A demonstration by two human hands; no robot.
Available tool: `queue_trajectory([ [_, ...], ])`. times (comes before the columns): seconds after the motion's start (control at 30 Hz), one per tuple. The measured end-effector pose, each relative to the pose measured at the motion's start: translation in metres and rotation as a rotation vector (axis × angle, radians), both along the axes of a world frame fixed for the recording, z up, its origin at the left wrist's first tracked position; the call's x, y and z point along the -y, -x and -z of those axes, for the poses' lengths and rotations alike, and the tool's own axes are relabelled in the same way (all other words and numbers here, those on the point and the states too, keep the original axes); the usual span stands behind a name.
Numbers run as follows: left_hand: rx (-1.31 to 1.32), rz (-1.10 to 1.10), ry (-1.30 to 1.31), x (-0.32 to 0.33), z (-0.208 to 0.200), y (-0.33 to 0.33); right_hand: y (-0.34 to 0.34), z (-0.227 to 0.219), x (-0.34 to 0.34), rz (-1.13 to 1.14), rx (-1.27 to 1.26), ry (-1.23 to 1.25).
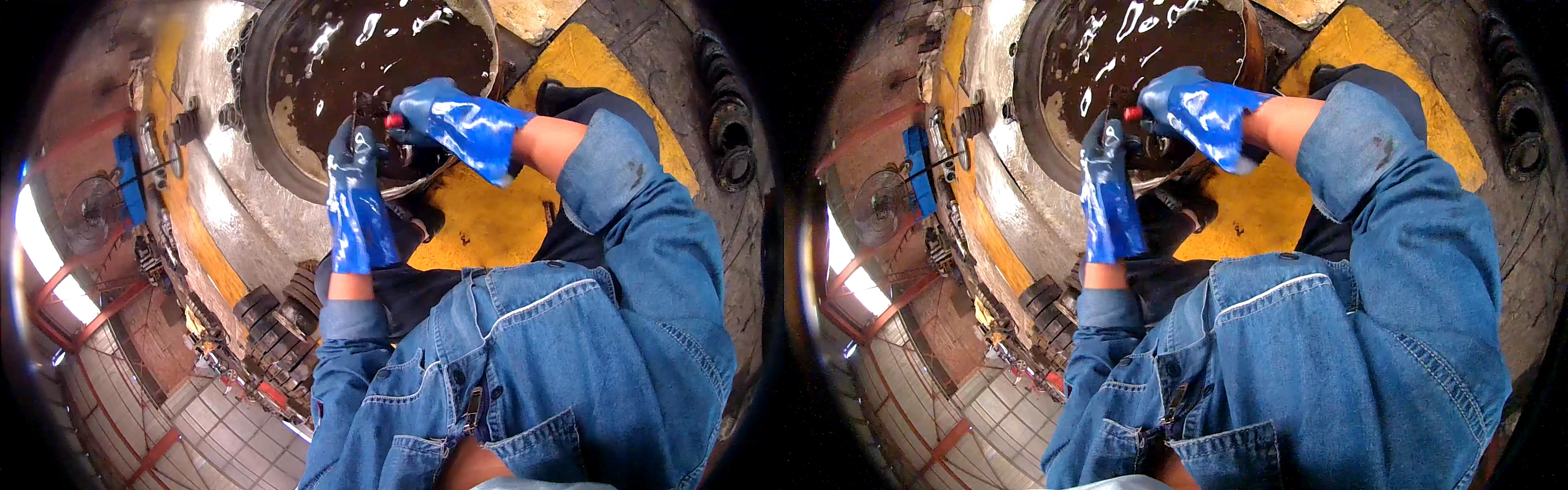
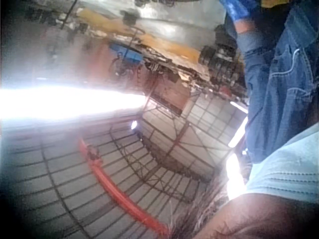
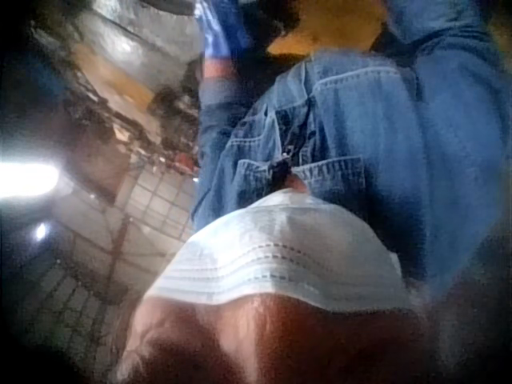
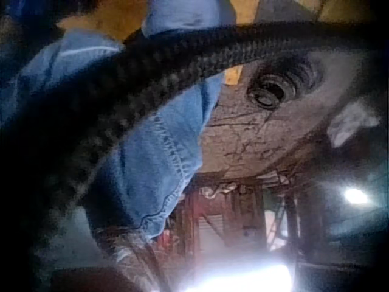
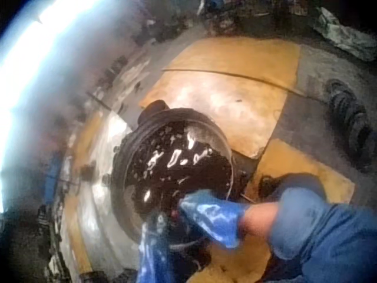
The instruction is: The person sits on the floor and repeatedly scrubs small metal rings with a red-handled brush in a basin of dark liquid. They dip the rings into the liquid, scrub them, and place them on a nearby metal sheet.
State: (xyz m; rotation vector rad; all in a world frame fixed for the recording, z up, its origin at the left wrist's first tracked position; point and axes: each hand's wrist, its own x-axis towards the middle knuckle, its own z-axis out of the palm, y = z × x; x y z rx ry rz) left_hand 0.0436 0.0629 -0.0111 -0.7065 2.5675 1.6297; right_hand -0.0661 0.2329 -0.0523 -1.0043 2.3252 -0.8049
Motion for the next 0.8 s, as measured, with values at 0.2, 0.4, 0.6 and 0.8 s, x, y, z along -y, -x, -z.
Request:
queue_trajectory([
  [0.2,0.218,0.071,-0.079,0.020,-0.044,0.044,0.020,-0.014,-0.005,0.264,0.327,0.303],
  [0.4,0.311,0.123,-0.063,0.030,-0.035,0.058,0.011,-0.037,-0.042,0.127,0.882,0.349],
  [0.6,0.439,0.167,-0.129,0.044,-0.020,0.073,0.003,-0.021,-0.005,0.037,0.203,-0.070],
  [0.8,0.639,0.275,0.042,0.044,-0.039,0.099,0.014,-0.002,-0.014,0.165,0.247,0.366],
])
